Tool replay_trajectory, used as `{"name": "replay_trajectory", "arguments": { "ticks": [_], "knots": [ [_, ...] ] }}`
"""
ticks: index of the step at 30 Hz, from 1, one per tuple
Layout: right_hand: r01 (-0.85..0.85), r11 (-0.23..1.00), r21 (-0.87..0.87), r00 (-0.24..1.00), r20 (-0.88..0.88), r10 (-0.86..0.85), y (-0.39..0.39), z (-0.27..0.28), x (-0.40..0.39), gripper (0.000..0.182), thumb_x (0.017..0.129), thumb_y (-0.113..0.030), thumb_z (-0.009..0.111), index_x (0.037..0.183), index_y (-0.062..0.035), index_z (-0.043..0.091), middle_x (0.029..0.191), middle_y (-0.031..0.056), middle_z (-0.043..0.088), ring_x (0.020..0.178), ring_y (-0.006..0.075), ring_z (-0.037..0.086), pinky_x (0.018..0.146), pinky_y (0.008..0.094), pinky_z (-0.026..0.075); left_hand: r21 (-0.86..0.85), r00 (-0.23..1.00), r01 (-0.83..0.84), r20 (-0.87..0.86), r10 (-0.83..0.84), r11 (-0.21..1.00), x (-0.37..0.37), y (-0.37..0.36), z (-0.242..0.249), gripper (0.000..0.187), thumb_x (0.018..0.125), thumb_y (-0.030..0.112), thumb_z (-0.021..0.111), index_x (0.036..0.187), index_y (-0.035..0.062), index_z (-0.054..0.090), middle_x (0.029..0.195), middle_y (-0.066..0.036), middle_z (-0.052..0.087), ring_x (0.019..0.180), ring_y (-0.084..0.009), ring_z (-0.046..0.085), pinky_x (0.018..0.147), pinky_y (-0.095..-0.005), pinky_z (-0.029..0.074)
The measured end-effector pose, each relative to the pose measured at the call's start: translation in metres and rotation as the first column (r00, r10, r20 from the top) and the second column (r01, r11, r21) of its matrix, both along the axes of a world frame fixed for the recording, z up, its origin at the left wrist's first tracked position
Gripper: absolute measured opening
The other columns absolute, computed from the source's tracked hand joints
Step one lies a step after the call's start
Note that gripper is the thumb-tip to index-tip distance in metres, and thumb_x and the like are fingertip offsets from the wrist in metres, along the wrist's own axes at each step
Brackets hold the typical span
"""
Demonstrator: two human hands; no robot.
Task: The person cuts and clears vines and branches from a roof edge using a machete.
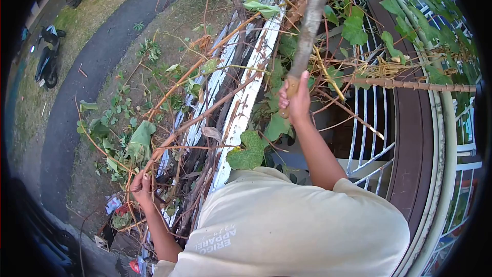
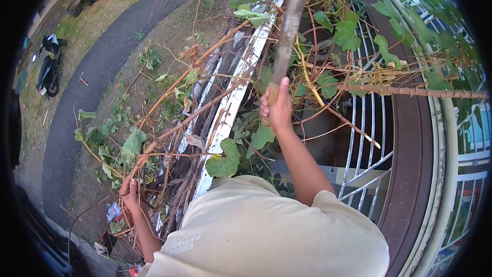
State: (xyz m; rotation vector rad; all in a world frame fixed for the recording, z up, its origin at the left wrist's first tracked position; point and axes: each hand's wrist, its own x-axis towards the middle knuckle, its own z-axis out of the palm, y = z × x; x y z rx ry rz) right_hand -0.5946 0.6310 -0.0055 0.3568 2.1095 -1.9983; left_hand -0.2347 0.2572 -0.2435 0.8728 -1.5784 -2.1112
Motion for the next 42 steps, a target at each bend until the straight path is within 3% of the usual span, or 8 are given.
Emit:
{"name": "replay_trajectory", "arguments": {
  "ticks": [3, 5, 15, 20, 28, 32, 36, 42],
  "knots": [
    [0.064, 0.985, 0.158, 0.983, -0.179, -0.035, 0.007, -0.013, 0.016, 0.075, 0.111, -0.076, 0.025, 0.089, -0.0087, 0.051, 0.064, 0.0028, 0.048, 0.05, 0.0131, 0.045, 0.046, 0.029, 0.038, -0.104, 0.998, -0.019, 0.064, 0.025, 0.994, 0.006, -0.001, -0.033, 0.04, 0.106, 0.029, 0.075, 0.13, -0.0024, 0.075, 0.093, 0.002, 0.067, 0.08, -0.0058, 0.057, 0.068, -0.0237, 0.045],
    [-0.003, 0.789, 0.614, 0.999, -0.032, 0.029, 0.024, -0.063, 0.027, 0.08, 0.111, -0.075, 0.028, 0.083, -0.0051, 0.054, 0.063, 0.0052, 0.052, 0.049, 0.0146, 0.05, 0.046, 0.0308, 0.04, -0.13, 0.999, -0.041, -0.01, 0.04, 0.991, 0.0, 0.003, -0.029, 0.038, 0.105, 0.026, 0.075, 0.129, -0.0034, 0.075, 0.098, 0.001, 0.071, 0.085, -0.0075, 0.06, 0.076, -0.0253, 0.048],
    [-0.164, 0.947, 0.277, 0.92, 0.389, 0.046, 0.026, -0.054, 0.003, 0.079, 0.107, -0.08, 0.033, 0.086, -0.0068, 0.055, 0.062, 0.0046, 0.052, 0.045, 0.0138, 0.046, 0.043, 0.0314, 0.038, 0.134, 0.994, 0.04, 0.099, -0.053, 0.99, 0.005, 0.004, -0.037, 0.028, 0.103, 0.015, 0.077, 0.123, -0.0033, 0.078, 0.089, 0.002, 0.069, 0.075, -0.0045, 0.056, 0.067, -0.0237, 0.044],
    [-0.084, 0.72, 0.689, 0.996, 0.085, 0.035, 0.032, -0.106, -0.041, 0.087, 0.111, -0.069, 0.036, 0.092, 0.0102, 0.068, 0.084, 0.0329, 0.071, 0.091, 0.0548, 0.069, 0.091, 0.0589, 0.05, -0.004, 0.995, 0.071, 0.075, -0.07, 0.997, -0.023, 0.028, 0.012, 0.026, 0.102, 0.019, 0.08, 0.116, -0.0016, 0.08, 0.081, 0.006, 0.063, 0.068, -0.0033, 0.049, 0.062, -0.023, 0.037],
    [-0.031, 0.262, 0.964, 0.93, -0.069, 0.362, -0.011, -0.062, -0.087, 0.081, 0.115, -0.061, 0.032, 0.096, 0.008, 0.071, 0.098, 0.0382, 0.072, 0.097, 0.0576, 0.07, 0.092, 0.0655, 0.054, 0.015, 0.972, 0.196, 0.127, -0.196, 0.981, -0.026, 0.035, 0.015, 0.029, 0.102, 0.02, 0.08, 0.12, -0.0023, 0.079, 0.092, 0.003, 0.07, 0.081, -0.0038, 0.058, 0.071, -0.0218, 0.044],
    [0.059, 0.132, 0.989, 0.677, -0.137, 0.723, 0.022, -0.037, -0.104, 0.056, 0.118, -0.042, 0.037, 0.105, 0.0004, 0.072, 0.092, 0.0291, 0.071, 0.088, 0.0559, 0.065, 0.079, 0.0645, 0.05, -0.039, 0.988, 0.046, 0.146, -0.04, 0.998, -0.028, 0.033, 0.025, 0.028, 0.101, 0.015, 0.08, 0.122, -0.003, 0.078, 0.093, 0.0, 0.074, 0.078, -0.0054, 0.06, 0.069, -0.0223, 0.046],
    [-0.04, 0.427, 0.903, 0.824, -0.212, 0.525, 0.022, -0.011, -0.053, 0.046, 0.114, -0.042, 0.052, 0.112, 0.002, 0.066, 0.086, 0.0306, 0.065, 0.084, 0.0531, 0.063, 0.071, 0.0579, 0.046, 0.016, 0.992, -0.064, 0.106, 0.062, 0.998, -0.028, 0.029, 0.031, 0.03, 0.099, 0.017, 0.082, 0.12, -0.0045, 0.079, 0.099, -0.002, 0.076, 0.086, -0.0078, 0.064, 0.08, -0.0262, 0.052],
    [-0.015, 0.266, 0.964, 0.871, -0.118, 0.477, 0.075, 0.049, 0.044, 0.048, 0.107, -0.049, 0.064, 0.109, -0.002, 0.059, 0.081, 0.0262, 0.065, 0.078, 0.0507, 0.065, 0.067, 0.0532, 0.049, 0.017, 0.997, -0.07, 0.041, 0.069, 0.997, -0.031, 0.032, 0.05, 0.024, 0.099, 0.009, 0.078, 0.119, -0.006, 0.079, 0.088, 0.0, 0.072, 0.075, -0.0061, 0.06, 0.067, -0.023, 0.047]
  ]
}}
